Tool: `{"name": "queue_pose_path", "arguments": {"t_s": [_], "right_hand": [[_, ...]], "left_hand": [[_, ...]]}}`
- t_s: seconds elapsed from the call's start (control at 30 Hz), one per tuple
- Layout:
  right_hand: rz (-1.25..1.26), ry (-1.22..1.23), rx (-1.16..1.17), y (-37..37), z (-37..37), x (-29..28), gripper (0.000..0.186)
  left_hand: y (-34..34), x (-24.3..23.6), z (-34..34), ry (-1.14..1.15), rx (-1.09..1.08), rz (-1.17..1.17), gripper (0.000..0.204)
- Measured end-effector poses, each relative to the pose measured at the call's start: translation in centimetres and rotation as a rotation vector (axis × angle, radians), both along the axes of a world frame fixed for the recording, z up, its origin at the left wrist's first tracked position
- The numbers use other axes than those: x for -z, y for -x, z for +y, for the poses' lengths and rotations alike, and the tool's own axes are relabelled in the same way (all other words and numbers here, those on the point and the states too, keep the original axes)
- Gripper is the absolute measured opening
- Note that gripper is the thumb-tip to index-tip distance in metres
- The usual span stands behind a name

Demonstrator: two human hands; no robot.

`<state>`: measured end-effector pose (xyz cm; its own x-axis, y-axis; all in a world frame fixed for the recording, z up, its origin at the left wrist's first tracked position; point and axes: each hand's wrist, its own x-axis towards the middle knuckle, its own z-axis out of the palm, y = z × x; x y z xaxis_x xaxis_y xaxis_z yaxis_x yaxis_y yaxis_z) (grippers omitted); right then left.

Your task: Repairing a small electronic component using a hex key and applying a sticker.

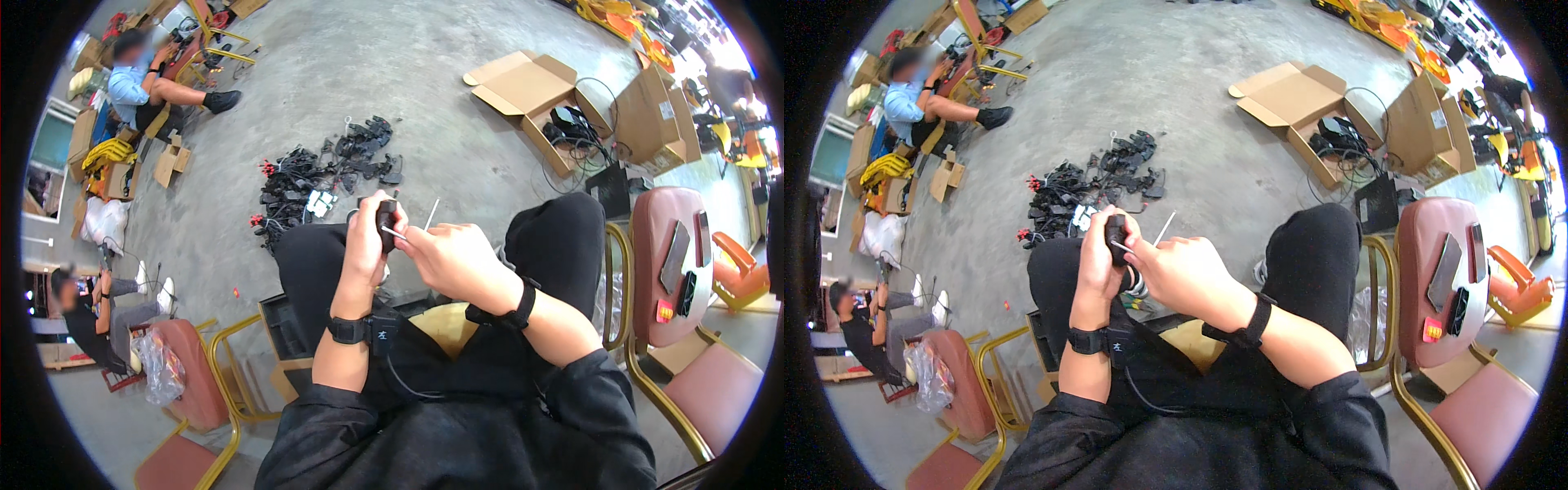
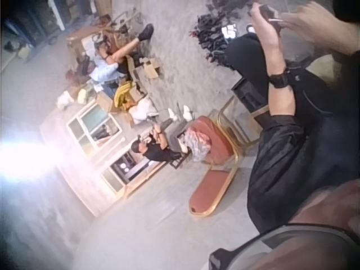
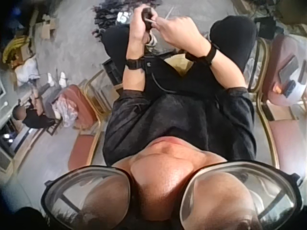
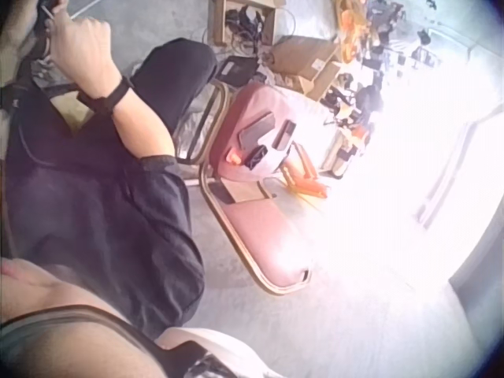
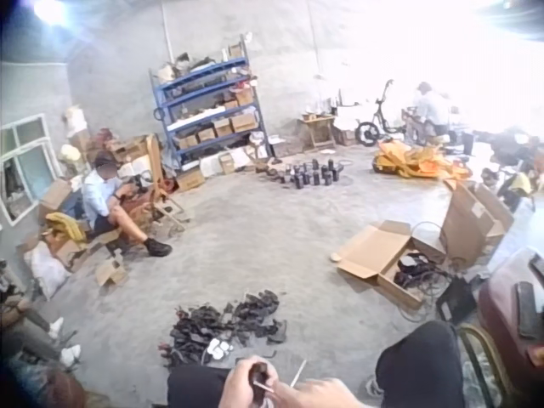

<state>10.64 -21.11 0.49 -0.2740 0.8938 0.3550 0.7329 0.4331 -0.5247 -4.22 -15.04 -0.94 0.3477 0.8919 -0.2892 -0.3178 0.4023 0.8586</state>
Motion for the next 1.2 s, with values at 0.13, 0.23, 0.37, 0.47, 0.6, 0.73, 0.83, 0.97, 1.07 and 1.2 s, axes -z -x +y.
{"name": "queue_pose_path", "arguments": {"t_s": [0.13, 0.23, 0.37, 0.47, 0.6, 0.73, 0.83, 0.97, 1.07, 1.2], "right_hand": [[-0.059, -0.060, 0.019, -0.2, 0.1, 0.2, 0.020], [-0.083, -0.122, 0.032, -0.2, 0.2, 0.1, 0.019], [0.192, 0.396, -0.048, -0.3, 0.1, -1.0, 0.031], [0.657, 0.952, -0.161, -0.8, 0.4, -2.5, 0.043], [0.624, 1.006, -0.119, -0.6, 0.2, -5.5, 0.043], [0.769, 0.720, -0.533, 0.4, -2.9, -9.8, 0.024], [0.677, 0.616, -0.781, 1.1, -5.6, -13.3, 0.031], [0.976, 0.332, -0.805, 3.8, -8.0, -15.2, 0.039], [1.071, 0.092, -0.787, 3.4, -9.3, -15.6, 0.039], [0.891, -0.135, -0.700, 2.6, -10.4, -15.5, 0.030]], "left_hand": [[0.1, -0.1, 0.0, 0.052, -0.004, -0.002, 0.041], [0.2, -0.1, -0.1, 0.052, 0.007, 0.002, 0.039], [-0.1, 0.0, -0.2, -0.088, -0.075, 0.108, 0.037], [0.1, 0.0, 0.0, -0.095, -0.071, 0.089, 0.035], [1.1, -0.4, 0.9, -0.017, -0.097, -0.051, 0.035], [1.9, -0.8, 1.7, 0.079, -0.085, -0.112, 0.034], [2.0, -1.1, 1.8, 0.034, -0.032, -0.107, 0.037], [2.2, -1.5, 1.5, -0.013, -0.019, -0.070, 0.033], [2.6, -1.6, 1.6, -0.040, -0.039, -0.034, 0.032], [3.1, -1.3, 1.6, -0.008, -0.075, -0.038, 0.033]]}}
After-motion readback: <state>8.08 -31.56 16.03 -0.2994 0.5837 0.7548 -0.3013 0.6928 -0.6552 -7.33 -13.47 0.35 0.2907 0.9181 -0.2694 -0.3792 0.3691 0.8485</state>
